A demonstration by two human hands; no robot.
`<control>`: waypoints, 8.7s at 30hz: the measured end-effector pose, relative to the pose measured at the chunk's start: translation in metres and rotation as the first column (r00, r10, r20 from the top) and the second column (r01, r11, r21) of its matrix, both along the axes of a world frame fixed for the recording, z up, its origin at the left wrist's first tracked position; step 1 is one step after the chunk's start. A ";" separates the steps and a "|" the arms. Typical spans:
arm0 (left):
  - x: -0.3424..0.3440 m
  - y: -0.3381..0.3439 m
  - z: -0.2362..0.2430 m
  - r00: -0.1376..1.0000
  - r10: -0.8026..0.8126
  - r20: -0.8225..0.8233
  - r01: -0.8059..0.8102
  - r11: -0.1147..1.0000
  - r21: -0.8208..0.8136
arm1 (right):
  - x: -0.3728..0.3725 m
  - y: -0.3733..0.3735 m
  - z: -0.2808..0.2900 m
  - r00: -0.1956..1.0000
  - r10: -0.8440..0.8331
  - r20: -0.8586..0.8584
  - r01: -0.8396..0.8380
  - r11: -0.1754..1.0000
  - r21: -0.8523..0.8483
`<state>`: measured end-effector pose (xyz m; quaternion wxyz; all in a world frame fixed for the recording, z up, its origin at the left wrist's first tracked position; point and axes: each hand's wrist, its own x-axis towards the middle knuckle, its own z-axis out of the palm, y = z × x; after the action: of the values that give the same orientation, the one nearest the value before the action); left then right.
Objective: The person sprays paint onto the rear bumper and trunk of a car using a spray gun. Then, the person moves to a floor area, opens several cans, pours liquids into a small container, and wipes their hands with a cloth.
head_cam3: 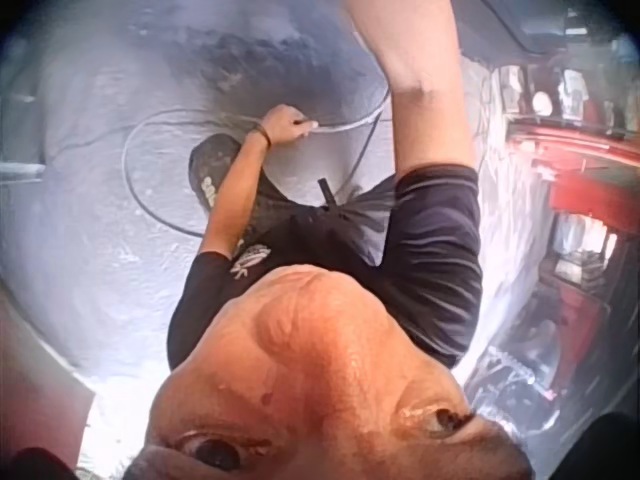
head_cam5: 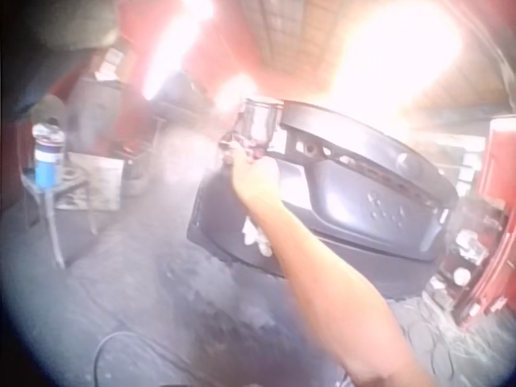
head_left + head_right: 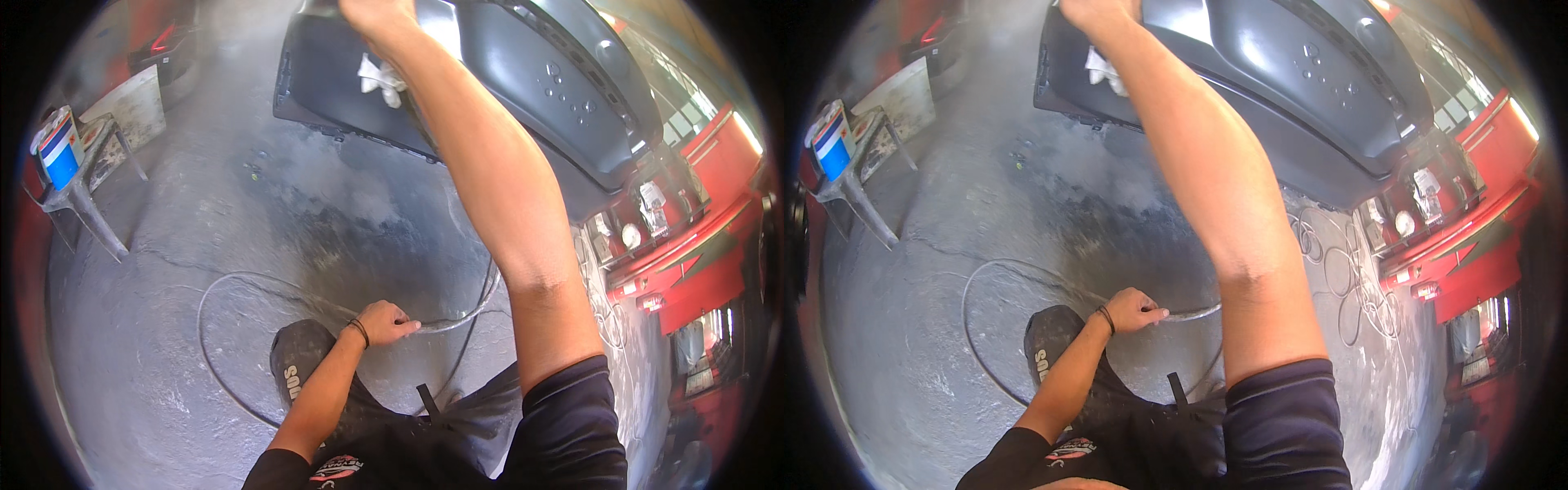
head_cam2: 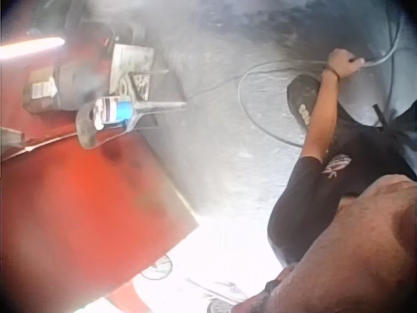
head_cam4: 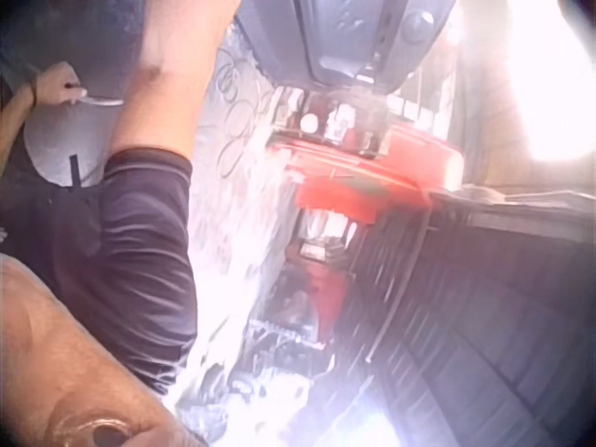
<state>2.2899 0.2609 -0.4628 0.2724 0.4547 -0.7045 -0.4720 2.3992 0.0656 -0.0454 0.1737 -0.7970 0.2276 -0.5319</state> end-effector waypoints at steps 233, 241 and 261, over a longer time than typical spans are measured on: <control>-0.551 -0.025 0.284 0.780 -0.585 0.223 0.366 0.715 0.595 | -0.762 1.011 -0.116 0.576 -0.008 -0.818 0.301 -0.927 0.222; -0.551 -0.011 0.426 0.303 -0.646 0.700 0.500 0.733 0.460 | -0.817 0.924 -0.081 0.635 -0.514 -0.576 0.084 -0.696 0.714; -1.094 -0.058 0.324 0.679 -0.493 0.543 -0.002 0.739 0.674 | -1.681 0.341 0.093 0.471 -0.740 -0.480 0.780 0.096 0.618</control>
<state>1.1957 0.2033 -0.1386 -0.2492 0.5538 -0.6126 -0.5059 0.7186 0.4061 0.0479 0.1958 -0.4097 0.8127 -0.3653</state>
